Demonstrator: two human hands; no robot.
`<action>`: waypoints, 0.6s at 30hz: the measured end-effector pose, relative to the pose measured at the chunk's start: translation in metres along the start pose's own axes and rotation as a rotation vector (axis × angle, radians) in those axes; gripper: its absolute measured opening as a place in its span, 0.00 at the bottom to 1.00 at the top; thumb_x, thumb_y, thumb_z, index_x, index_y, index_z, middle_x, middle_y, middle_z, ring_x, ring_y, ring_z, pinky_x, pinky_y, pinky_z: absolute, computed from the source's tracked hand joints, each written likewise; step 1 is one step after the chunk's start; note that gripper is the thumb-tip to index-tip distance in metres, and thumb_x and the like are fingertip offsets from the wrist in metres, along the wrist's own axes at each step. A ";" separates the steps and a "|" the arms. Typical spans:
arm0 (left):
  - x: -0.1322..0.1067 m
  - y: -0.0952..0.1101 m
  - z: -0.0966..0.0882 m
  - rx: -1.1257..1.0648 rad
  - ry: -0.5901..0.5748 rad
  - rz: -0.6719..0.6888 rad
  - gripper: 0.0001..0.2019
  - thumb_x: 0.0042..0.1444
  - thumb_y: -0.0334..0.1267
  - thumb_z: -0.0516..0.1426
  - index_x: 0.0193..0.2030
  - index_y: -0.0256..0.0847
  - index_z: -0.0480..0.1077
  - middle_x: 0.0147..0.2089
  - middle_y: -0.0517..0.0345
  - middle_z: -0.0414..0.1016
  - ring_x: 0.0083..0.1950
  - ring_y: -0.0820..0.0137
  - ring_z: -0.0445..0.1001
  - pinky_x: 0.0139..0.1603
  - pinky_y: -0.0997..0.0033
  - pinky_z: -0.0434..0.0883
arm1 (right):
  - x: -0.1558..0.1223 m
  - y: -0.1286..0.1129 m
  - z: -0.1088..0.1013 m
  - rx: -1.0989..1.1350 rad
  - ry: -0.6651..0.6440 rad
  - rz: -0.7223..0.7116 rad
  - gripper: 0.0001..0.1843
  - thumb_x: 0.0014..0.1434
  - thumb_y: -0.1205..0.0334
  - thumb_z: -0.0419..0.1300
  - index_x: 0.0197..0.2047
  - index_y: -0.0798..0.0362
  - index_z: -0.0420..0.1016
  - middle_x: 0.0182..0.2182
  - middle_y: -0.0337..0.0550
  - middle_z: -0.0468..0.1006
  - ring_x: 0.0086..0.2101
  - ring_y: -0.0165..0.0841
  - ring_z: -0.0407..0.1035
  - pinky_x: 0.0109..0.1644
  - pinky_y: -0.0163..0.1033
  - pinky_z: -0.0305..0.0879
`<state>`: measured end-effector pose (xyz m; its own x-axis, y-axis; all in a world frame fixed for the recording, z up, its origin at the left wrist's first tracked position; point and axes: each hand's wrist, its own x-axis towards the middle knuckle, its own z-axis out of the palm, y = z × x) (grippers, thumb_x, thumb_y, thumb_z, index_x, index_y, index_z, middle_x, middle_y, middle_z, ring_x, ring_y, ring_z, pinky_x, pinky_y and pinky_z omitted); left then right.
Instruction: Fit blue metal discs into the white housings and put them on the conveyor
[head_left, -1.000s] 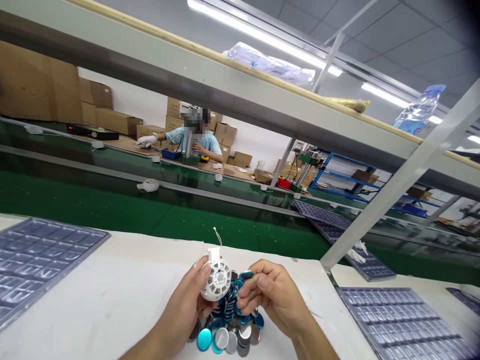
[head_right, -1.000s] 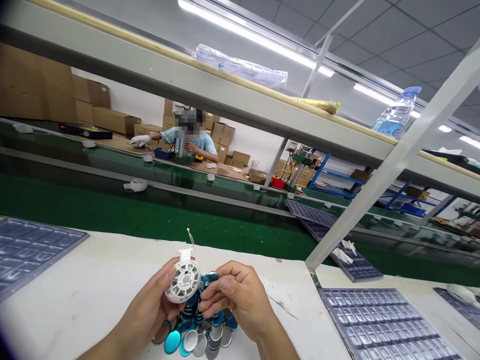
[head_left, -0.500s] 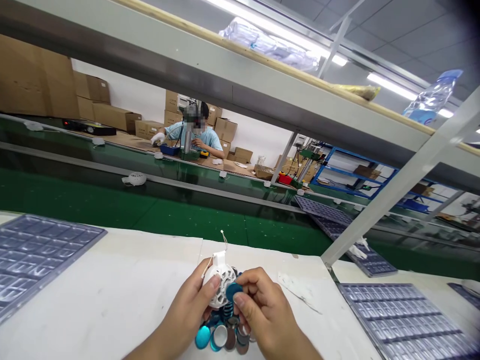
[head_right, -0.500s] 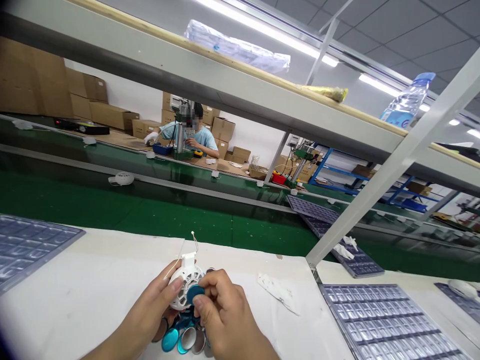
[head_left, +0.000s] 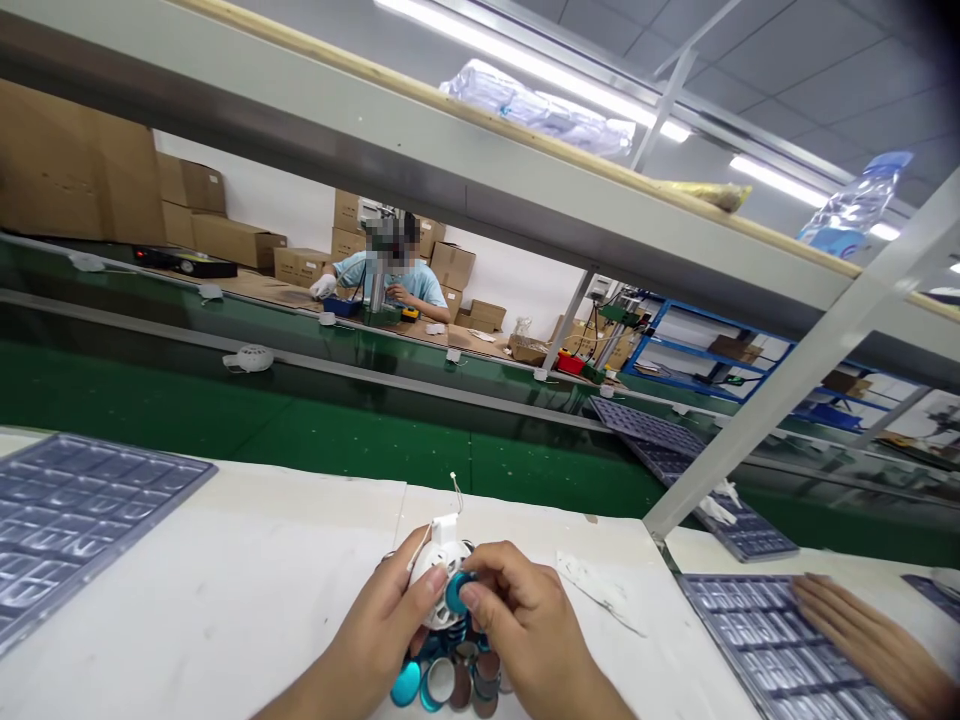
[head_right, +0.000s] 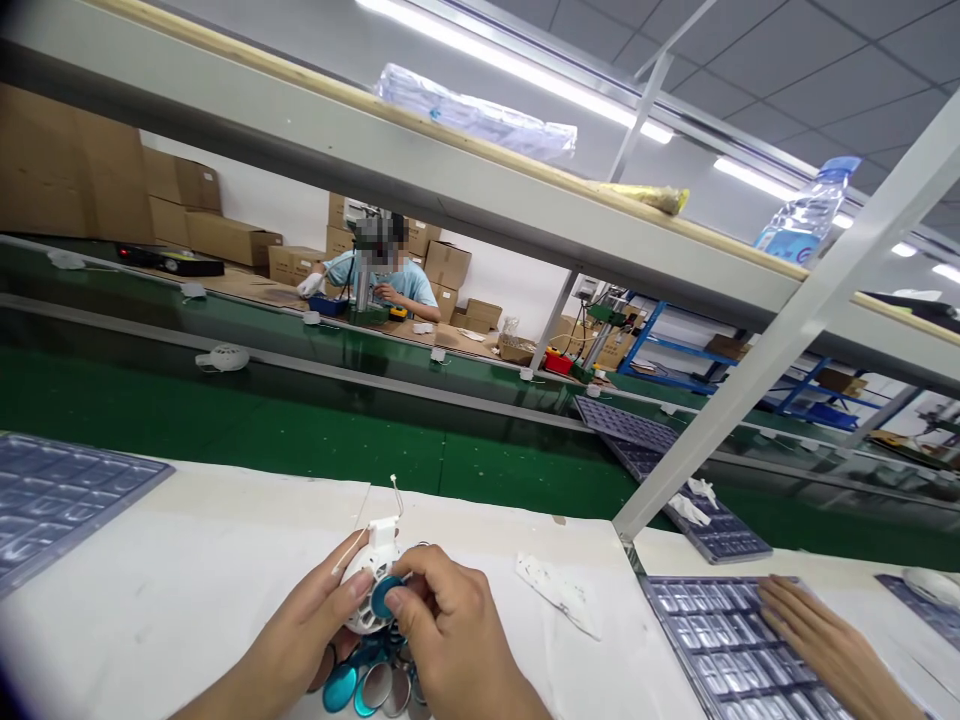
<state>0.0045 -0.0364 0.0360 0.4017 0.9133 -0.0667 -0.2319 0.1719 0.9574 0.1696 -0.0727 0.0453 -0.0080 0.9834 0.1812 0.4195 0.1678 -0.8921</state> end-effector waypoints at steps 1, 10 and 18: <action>0.000 0.001 -0.001 0.061 -0.022 0.011 0.25 0.53 0.55 0.61 0.53 0.44 0.68 0.23 0.65 0.63 0.24 0.72 0.60 0.24 0.75 0.58 | 0.001 -0.001 -0.001 -0.019 0.005 0.021 0.05 0.61 0.59 0.60 0.41 0.46 0.74 0.23 0.34 0.69 0.23 0.31 0.65 0.27 0.34 0.61; -0.002 0.000 -0.005 -0.060 -0.217 -0.008 0.35 0.48 0.56 0.64 0.59 0.41 0.63 0.27 0.58 0.71 0.23 0.71 0.66 0.24 0.73 0.63 | 0.002 -0.002 0.010 0.488 -0.179 0.147 0.33 0.54 0.38 0.63 0.56 0.48 0.63 0.31 0.39 0.73 0.27 0.32 0.70 0.27 0.33 0.61; -0.013 -0.001 0.001 -0.181 -0.126 -0.096 0.39 0.43 0.56 0.66 0.60 0.42 0.64 0.30 0.56 0.74 0.25 0.69 0.66 0.25 0.70 0.63 | -0.005 0.015 0.047 0.719 -0.117 0.173 0.47 0.47 0.33 0.65 0.61 0.50 0.55 0.29 0.41 0.75 0.19 0.33 0.70 0.18 0.33 0.59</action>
<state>0.0005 -0.0491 0.0359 0.5342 0.8383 -0.1089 -0.3380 0.3299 0.8814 0.1329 -0.0714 0.0116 -0.1087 0.9941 0.0048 -0.2732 -0.0253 -0.9616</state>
